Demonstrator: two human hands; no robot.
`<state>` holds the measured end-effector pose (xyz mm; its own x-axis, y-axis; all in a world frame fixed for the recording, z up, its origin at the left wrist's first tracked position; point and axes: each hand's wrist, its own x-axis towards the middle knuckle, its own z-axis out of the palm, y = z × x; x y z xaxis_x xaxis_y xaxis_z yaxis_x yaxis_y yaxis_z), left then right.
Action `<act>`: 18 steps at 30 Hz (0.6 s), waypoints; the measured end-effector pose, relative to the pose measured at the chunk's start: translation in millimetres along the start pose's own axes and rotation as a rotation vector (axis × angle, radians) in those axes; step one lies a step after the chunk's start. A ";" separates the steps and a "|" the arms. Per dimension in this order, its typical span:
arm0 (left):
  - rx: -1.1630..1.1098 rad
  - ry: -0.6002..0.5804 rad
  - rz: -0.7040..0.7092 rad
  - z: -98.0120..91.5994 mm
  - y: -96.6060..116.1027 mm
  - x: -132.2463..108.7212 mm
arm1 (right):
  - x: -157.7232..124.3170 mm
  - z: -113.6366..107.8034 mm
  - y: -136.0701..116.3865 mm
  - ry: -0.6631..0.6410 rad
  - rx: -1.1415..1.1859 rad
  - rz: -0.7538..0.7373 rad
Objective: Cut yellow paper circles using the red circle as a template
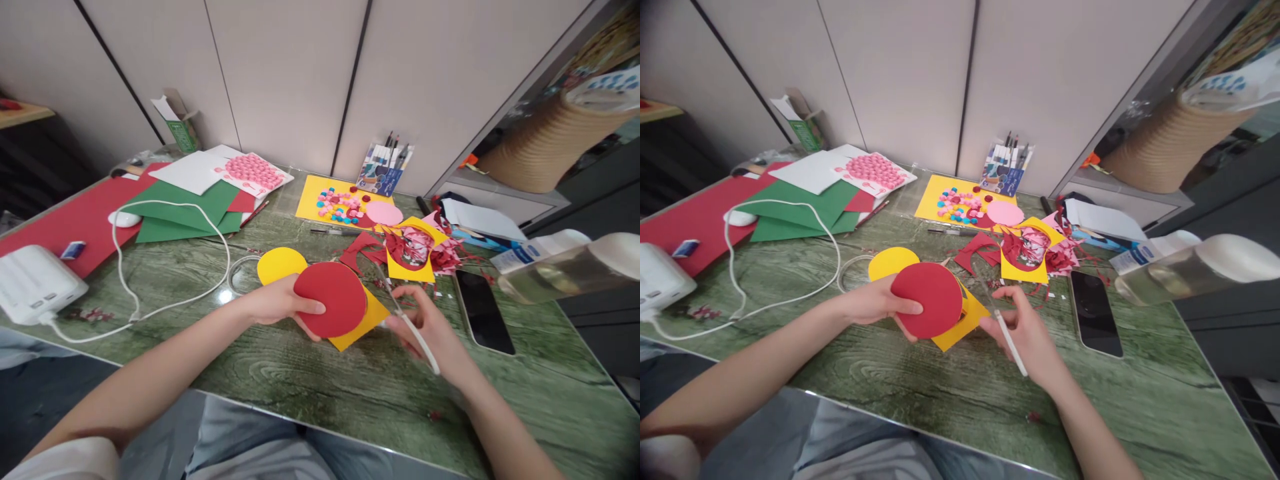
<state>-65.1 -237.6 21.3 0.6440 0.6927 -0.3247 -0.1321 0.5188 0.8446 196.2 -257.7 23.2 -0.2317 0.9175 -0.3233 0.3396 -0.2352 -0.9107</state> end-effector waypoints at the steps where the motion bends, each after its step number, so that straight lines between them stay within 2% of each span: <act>1: -0.015 0.032 0.022 -0.9 0.7 0.5 | 2.3 -3.7 0.0 0.037 -0.015 -0.032; 6: -0.123 0.296 0.188 -6.0 4.4 5.0 | 14.2 -16.9 2.6 0.202 -0.051 -0.168; 9: -0.163 0.411 0.245 -7.4 6.2 7.6 | 15.6 -12.6 2.8 0.149 0.006 -0.158; 13: -0.195 0.461 0.297 -8.0 7.1 9.6 | 12.7 1.4 5.1 0.027 -0.024 -0.162; 15: -0.207 0.471 0.314 -9.0 8.2 9.9 | 12.6 1.5 7.4 -0.019 -0.029 -0.156; 17: -0.217 0.480 0.330 -10.6 10.5 9.5 | 14.1 -8.0 8.2 0.025 0.008 -0.160; 18: -0.221 0.486 0.342 -11.5 11.9 9.0 | 15.3 -16.2 7.7 0.112 0.029 -0.186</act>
<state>-69.5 -219.5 23.5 0.1294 0.9590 -0.2520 -0.4556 0.2832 0.8439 210.0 -240.3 15.3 -0.1850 0.9754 -0.1200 0.2738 -0.0661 -0.9595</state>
